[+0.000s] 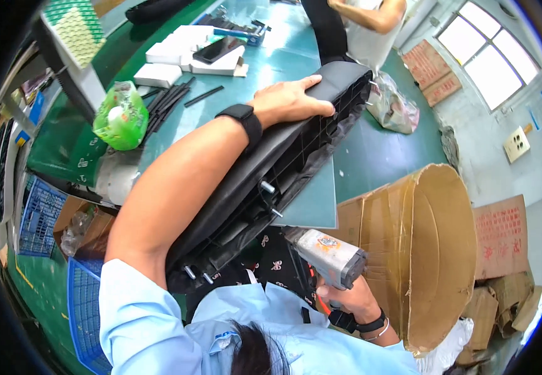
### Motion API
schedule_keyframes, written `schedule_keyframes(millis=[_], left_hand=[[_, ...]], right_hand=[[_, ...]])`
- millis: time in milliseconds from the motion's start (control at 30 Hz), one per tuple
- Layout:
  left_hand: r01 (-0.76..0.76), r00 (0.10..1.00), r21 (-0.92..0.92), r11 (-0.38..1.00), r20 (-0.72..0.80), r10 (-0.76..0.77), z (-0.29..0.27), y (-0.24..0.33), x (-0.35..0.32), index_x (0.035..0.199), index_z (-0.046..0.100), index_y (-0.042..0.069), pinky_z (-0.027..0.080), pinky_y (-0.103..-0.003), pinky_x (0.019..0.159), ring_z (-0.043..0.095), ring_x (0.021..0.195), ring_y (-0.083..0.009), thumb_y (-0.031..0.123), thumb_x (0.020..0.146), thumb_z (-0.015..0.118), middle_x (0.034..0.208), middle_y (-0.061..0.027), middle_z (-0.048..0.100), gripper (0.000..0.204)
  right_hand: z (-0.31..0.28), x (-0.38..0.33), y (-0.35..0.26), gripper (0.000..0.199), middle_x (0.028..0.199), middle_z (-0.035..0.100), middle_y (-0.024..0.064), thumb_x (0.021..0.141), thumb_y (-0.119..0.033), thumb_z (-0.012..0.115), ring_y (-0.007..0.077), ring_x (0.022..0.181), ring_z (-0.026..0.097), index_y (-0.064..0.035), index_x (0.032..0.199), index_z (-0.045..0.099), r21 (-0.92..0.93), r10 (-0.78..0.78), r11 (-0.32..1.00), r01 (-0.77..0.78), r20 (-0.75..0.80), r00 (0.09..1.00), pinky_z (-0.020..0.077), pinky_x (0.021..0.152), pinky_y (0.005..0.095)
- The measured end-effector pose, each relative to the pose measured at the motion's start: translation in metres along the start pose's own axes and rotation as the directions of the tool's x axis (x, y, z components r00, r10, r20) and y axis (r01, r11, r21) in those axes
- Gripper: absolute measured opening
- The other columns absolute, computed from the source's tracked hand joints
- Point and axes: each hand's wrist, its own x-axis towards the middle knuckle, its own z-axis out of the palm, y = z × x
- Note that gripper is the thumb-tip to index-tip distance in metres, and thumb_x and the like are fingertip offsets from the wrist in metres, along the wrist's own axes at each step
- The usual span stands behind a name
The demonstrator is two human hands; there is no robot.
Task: The person stretches a black cover over a seat base, secures it with a staple gun, and applies a green sticker to the underside before repeating the process with a second seat.
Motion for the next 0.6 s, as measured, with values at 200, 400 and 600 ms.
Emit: schedule_keyframes(millis=[200, 400, 600], left_hand=[[-0.1, 0.987, 0.077, 0.992, 0.132, 0.09, 0.016, 0.031, 0.011, 0.143, 0.036, 0.03, 0.044, -0.043, 0.092, 0.053, 0.107, -0.0448, 0.056, 0.062, 0.063, 0.113, -0.0356, 0.053, 0.089], [-0.078, 0.996, 0.111, 0.991, 0.049, 0.073, 0.015, 0.021, 0.008, 0.141, 0.039, 0.026, 0.047, -0.041, 0.088, 0.059, 0.098, -0.0412, 0.053, 0.063, 0.063, 0.11, -0.0314, 0.057, 0.086], [-0.096, 0.994, 0.002, 0.995, 0.056, 0.096, 0.015, 0.009, 0.009, 0.141, 0.04, 0.022, 0.047, -0.038, 0.088, 0.06, 0.1, -0.0377, 0.051, 0.062, 0.064, 0.113, -0.0267, 0.059, 0.087]], right_hand=[[-0.011, 0.017, -0.007, 0.06, 0.095, 0.065, 0.0102, 0.076, -0.031, 0.075, 0.0242, 0.081, 0.062, 0.0011, 0.121, 0.053, -0.387, -0.146, 0.908, 0.162, 0.07, 0.987, 0.049, 0.077, 0.0345], [0.015, 0.037, -0.012, 0.052, 0.103, 0.065, 0.0132, 0.075, -0.03, 0.074, 0.0251, 0.089, 0.061, -0.0028, 0.117, 0.057, -0.332, 0.154, 0.936, -0.113, 0.101, 0.983, 0.0472, 0.082, 0.0346], [0.021, 0.018, -0.002, 0.054, 0.112, 0.062, 0.0131, 0.073, -0.024, 0.076, 0.0249, 0.096, 0.059, -0.0021, 0.118, 0.056, -0.308, 0.005, 0.949, 0.063, 0.214, 0.977, 0.045, 0.089, 0.0341]])
